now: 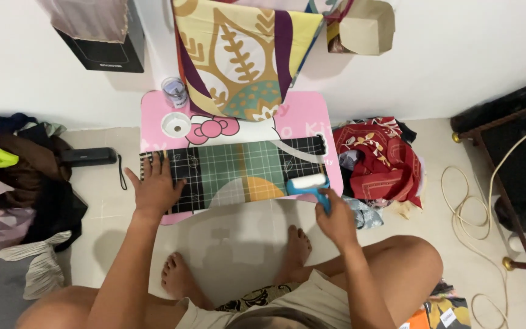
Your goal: The person is using a lint roller to remove debris from a small piece of checkered fabric placed on a low table.
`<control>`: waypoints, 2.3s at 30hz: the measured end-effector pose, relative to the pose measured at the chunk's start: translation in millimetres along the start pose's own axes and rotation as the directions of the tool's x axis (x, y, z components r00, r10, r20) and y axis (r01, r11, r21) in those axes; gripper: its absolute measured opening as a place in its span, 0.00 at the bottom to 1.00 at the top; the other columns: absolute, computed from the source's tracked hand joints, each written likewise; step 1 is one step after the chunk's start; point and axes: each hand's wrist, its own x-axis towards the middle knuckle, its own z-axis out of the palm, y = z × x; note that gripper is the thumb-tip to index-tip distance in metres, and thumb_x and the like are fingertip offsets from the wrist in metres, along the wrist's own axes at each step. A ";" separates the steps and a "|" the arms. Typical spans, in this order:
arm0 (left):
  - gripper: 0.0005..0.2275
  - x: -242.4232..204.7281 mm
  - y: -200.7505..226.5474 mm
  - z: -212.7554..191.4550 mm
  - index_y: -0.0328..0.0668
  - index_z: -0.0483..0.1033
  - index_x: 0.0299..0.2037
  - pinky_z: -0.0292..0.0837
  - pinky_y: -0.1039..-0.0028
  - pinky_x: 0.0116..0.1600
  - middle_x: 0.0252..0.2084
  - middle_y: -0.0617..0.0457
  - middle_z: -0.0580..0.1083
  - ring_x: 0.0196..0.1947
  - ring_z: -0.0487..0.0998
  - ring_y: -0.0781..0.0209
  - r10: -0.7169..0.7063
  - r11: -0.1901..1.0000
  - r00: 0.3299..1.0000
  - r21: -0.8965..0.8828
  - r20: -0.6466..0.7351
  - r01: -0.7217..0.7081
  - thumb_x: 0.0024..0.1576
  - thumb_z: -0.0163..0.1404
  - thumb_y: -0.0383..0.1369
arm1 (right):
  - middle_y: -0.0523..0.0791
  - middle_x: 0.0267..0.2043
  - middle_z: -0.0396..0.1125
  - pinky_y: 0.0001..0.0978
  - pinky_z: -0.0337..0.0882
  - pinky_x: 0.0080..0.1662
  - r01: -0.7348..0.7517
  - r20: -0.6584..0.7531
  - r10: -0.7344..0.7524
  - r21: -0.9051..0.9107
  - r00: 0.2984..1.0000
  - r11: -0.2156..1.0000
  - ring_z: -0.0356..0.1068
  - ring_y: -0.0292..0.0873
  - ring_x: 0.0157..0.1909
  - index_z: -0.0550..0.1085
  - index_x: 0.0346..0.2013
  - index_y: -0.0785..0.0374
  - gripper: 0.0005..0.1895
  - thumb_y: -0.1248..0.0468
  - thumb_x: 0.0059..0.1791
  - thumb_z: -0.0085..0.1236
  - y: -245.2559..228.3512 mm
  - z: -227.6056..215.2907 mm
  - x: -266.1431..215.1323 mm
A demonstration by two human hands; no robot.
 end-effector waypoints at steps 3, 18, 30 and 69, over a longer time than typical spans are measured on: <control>0.35 0.0 2.1 -12.1 0.54 0.54 0.75 0.29 0.29 0.72 0.80 0.51 0.51 0.78 0.50 0.49 0.018 0.999 0.995 0.027 0.096 -0.020 0.60 0.41 0.58 | 0.59 0.42 0.75 0.55 0.74 0.49 0.071 0.037 -0.072 0.013 0.997 0.997 0.74 0.66 0.48 0.76 0.55 0.53 0.22 0.62 0.45 0.54 -18.3 21.1 -4.6; 0.36 -20.9 -32.2 -15.7 0.49 0.61 0.72 0.38 0.33 0.73 0.76 0.49 0.59 0.74 0.61 0.48 0.154 0.986 0.906 -0.007 0.394 -0.165 0.59 0.44 0.61 | 0.55 0.40 0.76 0.56 0.74 0.48 0.084 0.069 -0.077 -0.112 0.995 0.990 0.76 0.62 0.48 0.74 0.55 0.55 0.21 0.58 0.47 0.55 -58.2 63.5 83.3; 0.31 -32.6 -23.9 -42.7 0.39 0.64 0.69 0.72 0.49 0.59 0.62 0.37 0.72 0.58 0.78 0.42 0.212 0.976 0.919 -0.109 0.332 -0.186 0.62 0.43 0.52 | 0.58 0.34 0.75 0.58 0.74 0.44 0.181 0.093 -0.173 -0.086 0.981 0.980 0.77 0.65 0.42 0.75 0.50 0.60 0.20 0.59 0.45 0.54 -98.5 67.2 8.0; 0.26 -36.8 -46.3 -62.9 0.36 0.69 0.65 0.78 0.51 0.52 0.57 0.37 0.75 0.52 0.81 0.44 0.170 0.974 0.942 -0.192 0.290 -0.117 0.61 0.44 0.46 | 0.61 0.41 0.73 0.61 0.74 0.47 0.235 0.217 -0.209 -0.099 0.954 0.967 0.75 0.67 0.47 0.70 0.57 0.64 0.25 0.57 0.47 0.52 -150.2 115.1 17.4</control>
